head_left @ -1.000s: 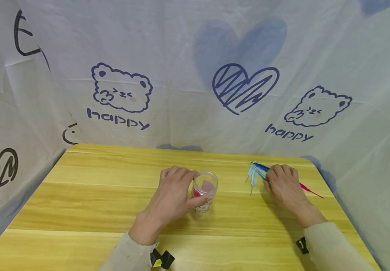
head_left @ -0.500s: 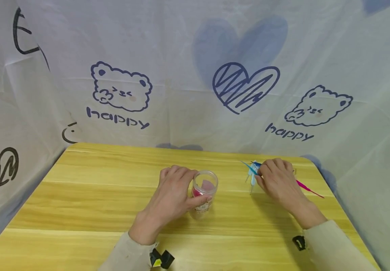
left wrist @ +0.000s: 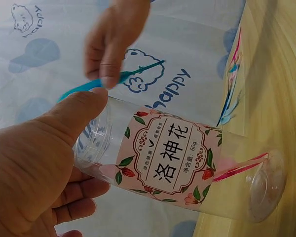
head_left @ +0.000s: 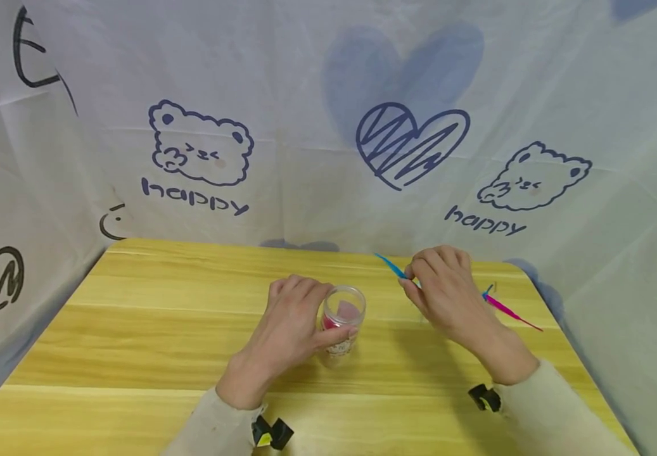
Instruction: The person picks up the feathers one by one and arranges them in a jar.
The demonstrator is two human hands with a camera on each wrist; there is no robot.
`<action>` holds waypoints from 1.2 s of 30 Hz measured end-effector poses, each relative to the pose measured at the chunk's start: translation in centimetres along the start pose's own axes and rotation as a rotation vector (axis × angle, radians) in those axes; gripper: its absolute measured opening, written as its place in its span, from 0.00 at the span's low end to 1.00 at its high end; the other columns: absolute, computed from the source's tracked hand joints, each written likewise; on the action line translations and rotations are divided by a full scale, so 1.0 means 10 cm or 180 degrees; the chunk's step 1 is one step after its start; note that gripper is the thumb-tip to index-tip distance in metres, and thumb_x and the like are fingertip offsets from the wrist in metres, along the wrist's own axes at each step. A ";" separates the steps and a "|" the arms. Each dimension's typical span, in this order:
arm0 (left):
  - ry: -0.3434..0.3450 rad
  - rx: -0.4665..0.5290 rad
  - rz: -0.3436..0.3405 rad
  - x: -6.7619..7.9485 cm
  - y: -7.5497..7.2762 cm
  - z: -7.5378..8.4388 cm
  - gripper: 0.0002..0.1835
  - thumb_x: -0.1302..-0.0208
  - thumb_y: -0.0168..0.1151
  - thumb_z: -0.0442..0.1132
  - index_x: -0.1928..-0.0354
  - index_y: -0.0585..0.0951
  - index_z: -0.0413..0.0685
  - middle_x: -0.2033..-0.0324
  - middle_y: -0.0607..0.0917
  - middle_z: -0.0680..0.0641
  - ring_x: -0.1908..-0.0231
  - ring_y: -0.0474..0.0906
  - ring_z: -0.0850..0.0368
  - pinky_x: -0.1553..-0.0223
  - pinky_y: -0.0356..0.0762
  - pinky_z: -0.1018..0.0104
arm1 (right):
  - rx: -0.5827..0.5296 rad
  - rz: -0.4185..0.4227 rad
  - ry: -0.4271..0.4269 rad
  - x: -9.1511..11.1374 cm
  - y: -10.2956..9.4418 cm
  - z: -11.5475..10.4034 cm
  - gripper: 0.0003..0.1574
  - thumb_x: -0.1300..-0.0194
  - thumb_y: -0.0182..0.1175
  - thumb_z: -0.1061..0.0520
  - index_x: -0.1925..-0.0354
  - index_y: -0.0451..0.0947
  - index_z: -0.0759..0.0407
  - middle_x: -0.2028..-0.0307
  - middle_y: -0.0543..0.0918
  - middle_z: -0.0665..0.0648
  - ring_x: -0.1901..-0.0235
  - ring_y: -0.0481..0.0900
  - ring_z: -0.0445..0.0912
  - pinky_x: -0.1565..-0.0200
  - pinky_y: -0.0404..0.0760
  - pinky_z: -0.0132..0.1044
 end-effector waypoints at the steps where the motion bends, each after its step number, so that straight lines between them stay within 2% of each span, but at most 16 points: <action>1: -0.0002 0.0004 -0.0002 0.00 0.00 0.00 0.40 0.43 0.74 0.70 0.41 0.84 0.47 0.49 0.87 0.49 0.46 0.77 0.50 0.40 0.66 0.46 | -0.0052 0.0063 -0.0020 -0.04 -0.03 -0.04 0.15 0.20 0.54 0.50 0.61 0.75 0.60 0.59 0.80 0.59 0.52 0.73 0.60 0.47 0.65 0.58; 4: 0.0002 0.0009 -0.0007 0.00 0.00 0.00 0.40 0.43 0.74 0.70 0.40 0.84 0.46 0.49 0.88 0.49 0.46 0.77 0.50 0.41 0.66 0.46 | -0.0249 0.0281 -0.0077 -0.16 -0.12 -0.15 0.24 0.15 0.48 0.44 0.62 0.75 0.60 0.60 0.80 0.59 0.53 0.72 0.60 0.50 0.65 0.57; 7: 0.0004 0.0015 -0.0009 0.00 0.01 0.00 0.40 0.42 0.74 0.70 0.40 0.84 0.46 0.49 0.88 0.49 0.47 0.77 0.50 0.41 0.66 0.47 | -0.0534 0.0487 -0.0097 -0.26 -0.19 -0.25 0.28 0.15 0.46 0.41 0.63 0.75 0.61 0.60 0.80 0.59 0.54 0.72 0.60 0.52 0.64 0.55; 12: -0.0004 0.0024 -0.0016 0.00 0.01 0.01 0.39 0.42 0.74 0.70 0.40 0.84 0.47 0.49 0.88 0.49 0.47 0.77 0.50 0.41 0.66 0.47 | -0.0954 0.0689 -0.0086 -0.39 -0.24 -0.38 0.27 0.16 0.49 0.41 0.63 0.75 0.62 0.61 0.79 0.59 0.53 0.71 0.59 0.49 0.63 0.55; 20: 0.0005 0.0068 0.0010 0.00 0.00 0.01 0.38 0.42 0.75 0.68 0.41 0.84 0.47 0.50 0.88 0.49 0.47 0.77 0.50 0.42 0.66 0.47 | -0.1348 0.0913 0.0006 -0.46 -0.20 -0.55 0.25 0.18 0.52 0.42 0.64 0.76 0.60 0.61 0.78 0.57 0.53 0.70 0.57 0.50 0.63 0.50; 25: 0.0025 0.0016 0.0029 0.00 0.00 0.01 0.39 0.42 0.75 0.69 0.41 0.84 0.46 0.50 0.88 0.49 0.47 0.77 0.50 0.43 0.66 0.48 | -0.1439 0.0973 0.0040 -0.43 -0.12 -0.59 0.24 0.18 0.52 0.42 0.64 0.76 0.60 0.61 0.78 0.58 0.53 0.71 0.56 0.50 0.66 0.49; 36: 0.0034 0.0020 0.0025 0.01 0.00 0.01 0.40 0.42 0.74 0.69 0.41 0.84 0.45 0.50 0.88 0.48 0.46 0.77 0.49 0.43 0.67 0.47 | -0.1230 0.0934 -0.0010 -0.32 0.03 -0.60 0.25 0.17 0.51 0.43 0.65 0.75 0.60 0.61 0.79 0.57 0.56 0.71 0.55 0.54 0.64 0.49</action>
Point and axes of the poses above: each hand's wrist, its own x-axis away from the middle knuckle, its own y-axis out of the palm, z = x × y, the point moved 9 cm from there along -x, towards the middle knuckle
